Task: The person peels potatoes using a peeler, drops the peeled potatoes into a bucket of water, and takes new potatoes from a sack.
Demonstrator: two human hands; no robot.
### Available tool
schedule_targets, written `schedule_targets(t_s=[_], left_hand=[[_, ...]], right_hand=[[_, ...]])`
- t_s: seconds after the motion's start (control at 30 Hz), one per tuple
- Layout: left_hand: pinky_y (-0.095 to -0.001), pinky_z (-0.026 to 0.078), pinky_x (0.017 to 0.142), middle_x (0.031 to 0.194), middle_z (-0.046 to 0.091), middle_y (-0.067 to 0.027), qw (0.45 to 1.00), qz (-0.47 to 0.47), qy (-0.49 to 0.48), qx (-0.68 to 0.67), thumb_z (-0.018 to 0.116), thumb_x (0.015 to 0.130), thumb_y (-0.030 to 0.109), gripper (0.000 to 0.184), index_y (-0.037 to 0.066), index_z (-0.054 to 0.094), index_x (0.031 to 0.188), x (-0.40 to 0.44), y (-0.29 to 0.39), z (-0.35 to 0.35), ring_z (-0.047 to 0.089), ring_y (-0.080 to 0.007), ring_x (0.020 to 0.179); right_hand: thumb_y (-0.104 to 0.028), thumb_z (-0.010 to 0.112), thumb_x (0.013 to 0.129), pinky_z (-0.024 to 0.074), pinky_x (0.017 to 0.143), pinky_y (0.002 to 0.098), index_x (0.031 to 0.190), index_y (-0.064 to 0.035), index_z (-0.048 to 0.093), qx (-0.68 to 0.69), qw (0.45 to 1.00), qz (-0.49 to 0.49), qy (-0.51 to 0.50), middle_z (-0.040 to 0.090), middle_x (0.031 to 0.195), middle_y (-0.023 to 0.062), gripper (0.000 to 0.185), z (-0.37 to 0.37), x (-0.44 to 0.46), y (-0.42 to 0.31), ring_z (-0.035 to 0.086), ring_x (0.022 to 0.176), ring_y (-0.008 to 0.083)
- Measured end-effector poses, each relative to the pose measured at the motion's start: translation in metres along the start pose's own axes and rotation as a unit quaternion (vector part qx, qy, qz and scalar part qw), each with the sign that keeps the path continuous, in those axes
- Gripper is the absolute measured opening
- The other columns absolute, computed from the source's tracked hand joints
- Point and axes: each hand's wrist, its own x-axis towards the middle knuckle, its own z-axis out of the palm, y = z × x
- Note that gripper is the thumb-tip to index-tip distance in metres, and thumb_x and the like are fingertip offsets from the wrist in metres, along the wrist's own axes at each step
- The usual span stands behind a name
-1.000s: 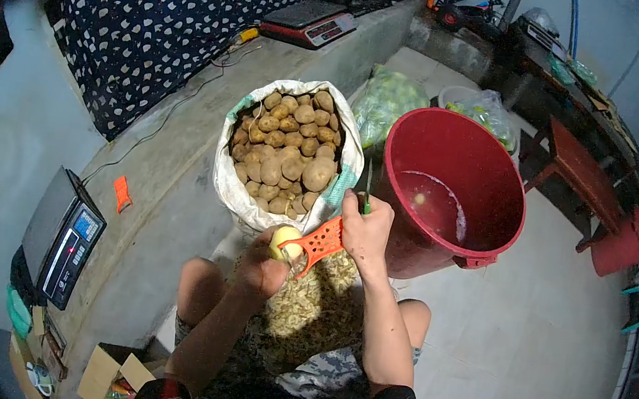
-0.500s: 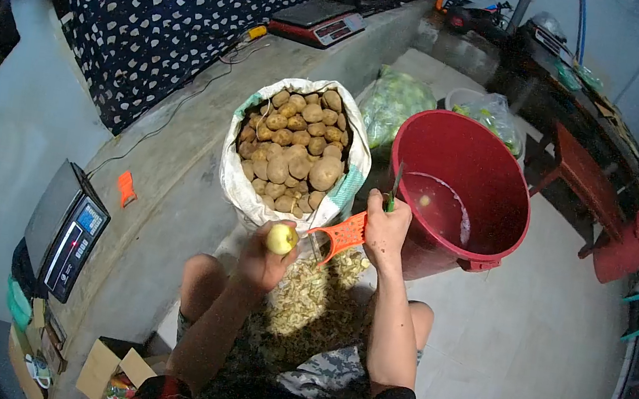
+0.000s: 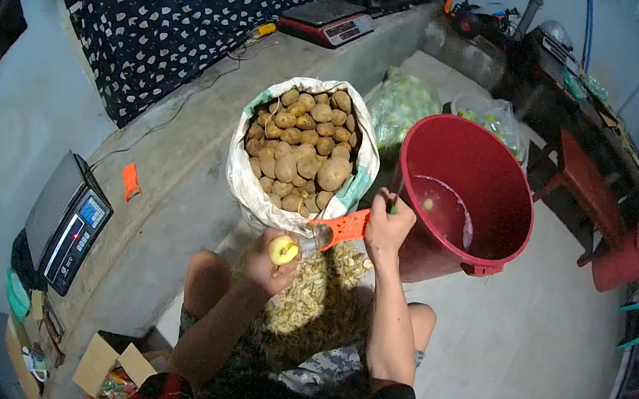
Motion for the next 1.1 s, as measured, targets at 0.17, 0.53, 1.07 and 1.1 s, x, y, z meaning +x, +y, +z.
schedule_targets(t_s=[0.17,0.53,1.07,1.1], left_hand=[[-0.0246,0.030,0.037,0.072,0.055,-0.0083,0.993,-0.049,0.104,0.024,0.051,0.093,0.031,0.029,0.003,0.055,0.093,0.005,-0.007,-0.008,0.040,-0.0147,0.043],[-0.0250,0.034,0.037,0.070,0.057,-0.0064,0.991,0.039,0.062,0.116,0.055,0.091,0.023,0.019,0.005,0.058,0.087,-0.001,-0.001,0.011,0.051,-0.0148,0.047],[-0.0278,0.049,0.059,0.072,0.062,-0.0063,0.915,0.269,0.065,0.293,0.054,0.090,0.010,0.021,-0.004,0.062,0.077,0.005,-0.014,0.008,0.060,-0.0137,0.064],[-0.0278,0.049,0.059,0.072,0.062,-0.0063,0.915,0.267,0.067,0.295,0.054,0.090,0.010,0.021,-0.004,0.062,0.077,0.004,-0.015,0.006,0.060,-0.0137,0.064]], right_hand=[[-0.013,0.062,0.087,0.0331,0.045,0.0293,0.063,0.0024,0.056,-0.061,0.981,-0.163,-0.084,0.042,0.048,0.0063,0.030,-0.001,-0.025,-0.034,0.038,0.049,0.0061],[-0.011,0.060,0.086,0.0310,0.044,0.0321,0.063,0.0043,0.049,0.014,0.997,-0.078,-0.020,0.035,0.050,0.0120,0.030,0.001,-0.011,-0.013,0.032,0.050,0.0080],[-0.015,0.061,0.080,0.0364,0.046,0.0343,0.059,0.0057,0.051,-0.031,0.992,-0.025,-0.124,0.042,0.046,0.0112,0.031,-0.005,-0.019,-0.046,0.041,0.047,0.0088],[-0.015,0.061,0.080,0.0364,0.046,0.0343,0.059,0.0057,0.051,-0.031,0.992,-0.022,-0.124,0.042,0.046,0.0112,0.031,-0.003,-0.018,-0.036,0.041,0.047,0.0088]])
